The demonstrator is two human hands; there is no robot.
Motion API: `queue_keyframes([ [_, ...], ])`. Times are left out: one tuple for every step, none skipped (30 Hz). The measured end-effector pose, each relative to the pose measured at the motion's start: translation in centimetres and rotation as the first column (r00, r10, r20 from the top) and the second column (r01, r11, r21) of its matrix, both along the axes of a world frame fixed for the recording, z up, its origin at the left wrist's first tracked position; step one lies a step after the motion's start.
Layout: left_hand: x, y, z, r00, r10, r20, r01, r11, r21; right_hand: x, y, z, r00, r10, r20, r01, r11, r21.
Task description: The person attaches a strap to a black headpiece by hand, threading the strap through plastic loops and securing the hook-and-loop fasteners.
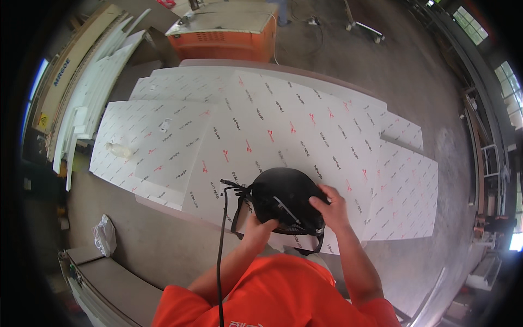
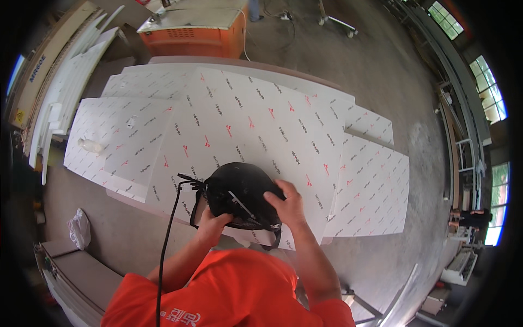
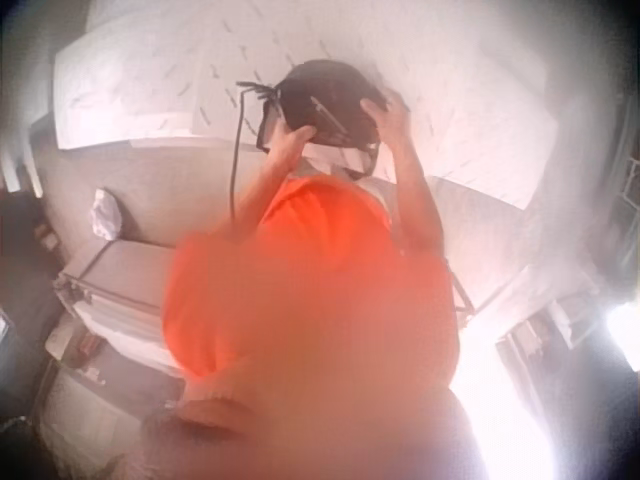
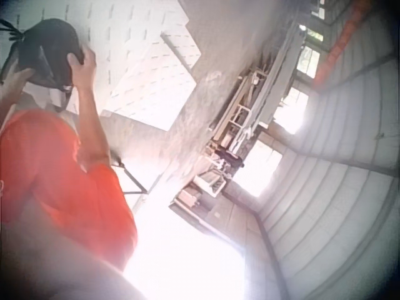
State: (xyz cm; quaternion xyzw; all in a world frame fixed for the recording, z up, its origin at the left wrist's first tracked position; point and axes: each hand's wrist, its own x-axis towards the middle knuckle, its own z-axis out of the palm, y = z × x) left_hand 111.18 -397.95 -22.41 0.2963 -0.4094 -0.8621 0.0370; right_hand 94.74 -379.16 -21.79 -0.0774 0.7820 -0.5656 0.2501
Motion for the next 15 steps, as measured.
queue_keyframes([
  [-0.1, -0.5, 0.0, 0.999, -0.034, -0.008, 0.034, 0.999, 0.013, 0.2, 0.1, -0.9, 0.992, -0.04, -0.119, 0.052, 0.994, 0.099],
  [-0.2, -0.9, 0.0, 0.997, -0.073, 0.013, 0.073, 0.997, 0.0, 0.6, 0.2, -1.7, 0.988, -0.155, -0.022, 0.156, 0.986, 0.063],
  [0.1, -1.4, 0.4, 0.994, -0.099, 0.036, 0.1, 0.995, -0.022, 1.6, -0.5, -0.6, 0.947, -0.113, -0.299, 0.165, 0.974, 0.155],
  [0.4, -1.5, 0.9, 0.991, -0.12, 0.055, 0.122, 0.991, -0.045, 2.9, -1.5, 1.9, 0.835, -0.028, -0.55, 0.189, 0.953, 0.238],
  [0.6, -1.7, 0.9, 0.992, -0.115, 0.055, 0.119, 0.99, -0.069, 4.0, -2.7, 3.5, 0.655, 0.082, -0.751, 0.236, 0.922, 0.307],
  [0.7, -1.9, 0.9, 0.992, -0.117, 0.051, 0.121, 0.988, -0.096, 5.6, -3.5, 4.0, 0.641, 0.025, -0.767, 0.177, 0.967, 0.18],
  [0.9, -2.3, 1.0, 0.992, -0.118, 0.053, 0.124, 0.984, -0.128, 7.1, -4.3, 4.5, 0.686, 0.138, -0.714, 0.017, 0.979, 0.205],
  [1.0, -2.6, 0.8, 0.991, -0.116, 0.065, 0.122, 0.989, -0.084, 8.5, -5.0, 5.0, 0.71, 0.255, -0.657, -0.148, 0.965, 0.216],
  [1.2, -2.8, 0.9, 0.99, -0.119, 0.074, 0.122, 0.992, -0.041, 9.5, -5.7, 5.7, 0.71, 0.369, -0.599, -0.303, 0.929, 0.212],
  [1.3, -3.0, 0.7, 0.989, -0.12, 0.083, 0.12, 0.993, -0.001, 9.7, -6.7, 6.0, 0.703, 0.42, -0.574, -0.259, 0.903, 0.343],
  [1.5, -3.2, 0.3, 0.985, -0.126, 0.114, 0.122, 0.992, 0.042, 9.5, -7.8, 6.2, 0.699, 0.47, -0.54, -0.215, 0.857, 0.468],
  [1.5, -3.7, -0.5, 0.982, -0.127, 0.138, 0.116, 0.99, 0.084, 9.0, -8.5, 6.2, 0.691, 0.519, -0.503, -0.17, 0.793, 0.586],
  [1.6, -4.0, -1.1, 0.978, -0.128, 0.163, 0.108, 0.986, 0.126, 8.7, -8.7, 6.0, 0.695, 0.537, -0.479, -0.13, 0.748, 0.651],
  [1.7, -4.1, -1.6, 0.982, -0.151, 0.117, 0.14, 0.985, 0.098, 8.4, -8.9, 5.7, 0.699, 0.553, -0.453, -0.092, 0.697, 0.711],
  [2.0, -4.0, -1.6, 0.981, -0.177, 0.077, 0.172, 0.983, 0.068, 8.3, -8.9, 5.5, 0.709, 0.566, -0.422, -0.057, 0.641, 0.765],
])
